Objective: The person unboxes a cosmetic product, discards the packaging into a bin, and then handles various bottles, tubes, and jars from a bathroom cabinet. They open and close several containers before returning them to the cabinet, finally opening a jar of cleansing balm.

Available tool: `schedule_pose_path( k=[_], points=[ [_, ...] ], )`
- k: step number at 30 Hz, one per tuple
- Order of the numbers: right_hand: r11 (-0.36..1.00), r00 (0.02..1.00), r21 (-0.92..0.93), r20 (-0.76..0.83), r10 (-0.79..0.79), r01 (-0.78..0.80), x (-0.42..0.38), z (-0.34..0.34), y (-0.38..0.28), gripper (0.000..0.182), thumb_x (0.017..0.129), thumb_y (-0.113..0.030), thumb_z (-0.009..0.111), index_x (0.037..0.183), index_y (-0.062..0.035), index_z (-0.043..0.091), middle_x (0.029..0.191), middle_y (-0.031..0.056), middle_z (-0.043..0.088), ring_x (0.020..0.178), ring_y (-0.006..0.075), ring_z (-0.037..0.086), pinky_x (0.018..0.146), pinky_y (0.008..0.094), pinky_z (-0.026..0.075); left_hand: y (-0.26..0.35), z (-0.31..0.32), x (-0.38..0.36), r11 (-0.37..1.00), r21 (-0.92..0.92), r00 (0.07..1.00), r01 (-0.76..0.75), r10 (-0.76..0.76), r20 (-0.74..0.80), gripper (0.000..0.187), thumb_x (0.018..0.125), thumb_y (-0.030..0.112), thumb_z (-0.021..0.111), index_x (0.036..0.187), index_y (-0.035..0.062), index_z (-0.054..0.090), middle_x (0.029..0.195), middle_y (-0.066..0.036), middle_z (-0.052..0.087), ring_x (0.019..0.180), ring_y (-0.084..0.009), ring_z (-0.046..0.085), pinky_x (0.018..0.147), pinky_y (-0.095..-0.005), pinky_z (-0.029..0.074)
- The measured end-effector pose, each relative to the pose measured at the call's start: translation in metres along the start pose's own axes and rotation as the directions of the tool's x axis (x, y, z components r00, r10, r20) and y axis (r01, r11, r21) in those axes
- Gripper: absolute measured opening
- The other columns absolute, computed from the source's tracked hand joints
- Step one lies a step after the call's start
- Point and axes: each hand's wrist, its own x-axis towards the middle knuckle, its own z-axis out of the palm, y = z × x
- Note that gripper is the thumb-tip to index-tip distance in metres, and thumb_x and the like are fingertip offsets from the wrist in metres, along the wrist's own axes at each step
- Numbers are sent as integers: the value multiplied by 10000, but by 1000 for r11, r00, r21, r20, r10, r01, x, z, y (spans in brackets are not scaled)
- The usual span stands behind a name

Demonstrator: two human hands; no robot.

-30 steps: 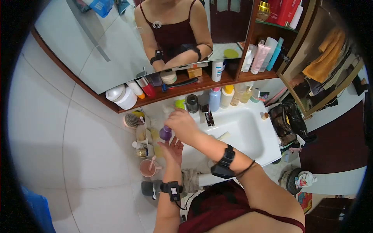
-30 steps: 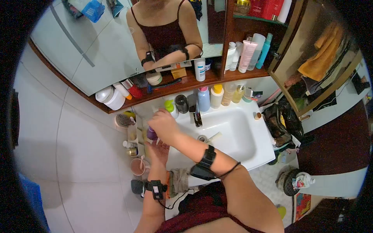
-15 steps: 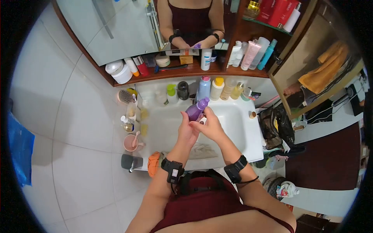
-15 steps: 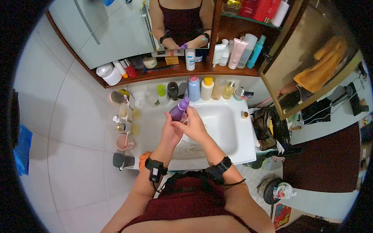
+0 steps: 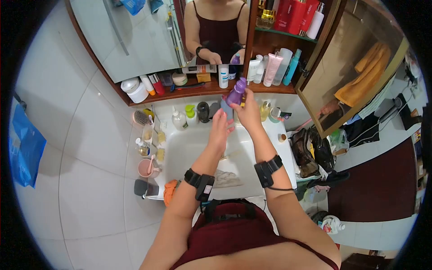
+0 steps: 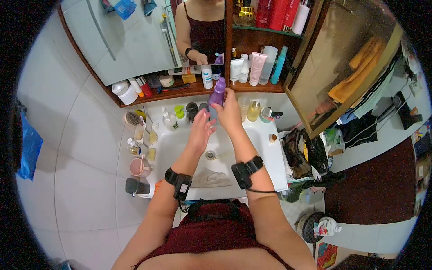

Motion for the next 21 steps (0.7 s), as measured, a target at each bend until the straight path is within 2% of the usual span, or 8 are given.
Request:
schedule_pose_path(
  k=[1,4,8,11,13,15,18,21],
  points=[
    [999,1000,-46,-14,-22,21,9,5,3,487,738,-100,722,1153,-21,481,1118,214,596,1008,379,583,830,425,463,6,4,3,998,52,999,-32,32,7,572,977,380,441,1433,92,252,1386,-51,356,1095,-184,467,881,-346,407],
    [985,998,-160,-24,56,-59,24,18,5,478,747,-105,706,1160,-20,480,1092,211,606,1004,381,583,839,434,457,21,16,20,965,201,986,-167,161,47,591,984,399,411,1446,72,240,1436,-66,305,1189,-208,424,932,-361,390],
    [989,994,-140,-112,22,-37,31,35,11,423,769,-132,680,1140,-24,510,1061,209,614,1003,385,568,856,443,446,24,24,63,807,375,889,-457,433,150,588,990,420,371,1439,57,264,1460,-96,275,1278,-244,357,1003,-363,340],
    [998,988,-63,-154,-1,-9,30,38,12,397,772,-112,666,1134,-11,536,1085,208,597,1010,384,561,862,440,449,9,22,89,677,550,855,-488,499,144,571,992,417,351,1428,52,290,1460,-129,278,1303,-274,332,1042,-365,300],
    [998,987,-58,-153,-44,36,29,40,24,421,768,-105,669,1156,-6,537,1113,212,578,1019,382,556,871,434,449,-2,18,95,636,630,862,-446,495,111,563,993,415,338,1420,50,308,1459,-151,279,1320,-294,316,1068,-366,273],
    [995,988,-72,-128,-83,74,25,37,36,456,760,-99,678,1182,-4,534,1141,216,557,1027,381,552,881,427,449,-5,15,93,665,630,886,-400,456,82,555,994,414,325,1412,47,325,1459,-173,281,1336,-314,299,1094,-367,247],
    [988,996,-147,-68,-50,39,16,34,49,511,739,-92,701,1210,-4,524,1151,219,543,1035,377,545,894,421,444,2,8,77,871,385,952,-307,279,128,638,984,492,333,1435,44,280,1445,-97,310,1248,-211,377,1028,-322,315],
    [996,997,-60,-34,70,-72,9,38,57,569,706,-113,739,1217,-2,511,1116,216,553,1023,375,546,889,416,446,3,3,79,859,438,965,-263,227,134,642,982,499,331,1425,36,294,1422,-98,353,1248,-198,380,1021,-326,326]
  ],
)
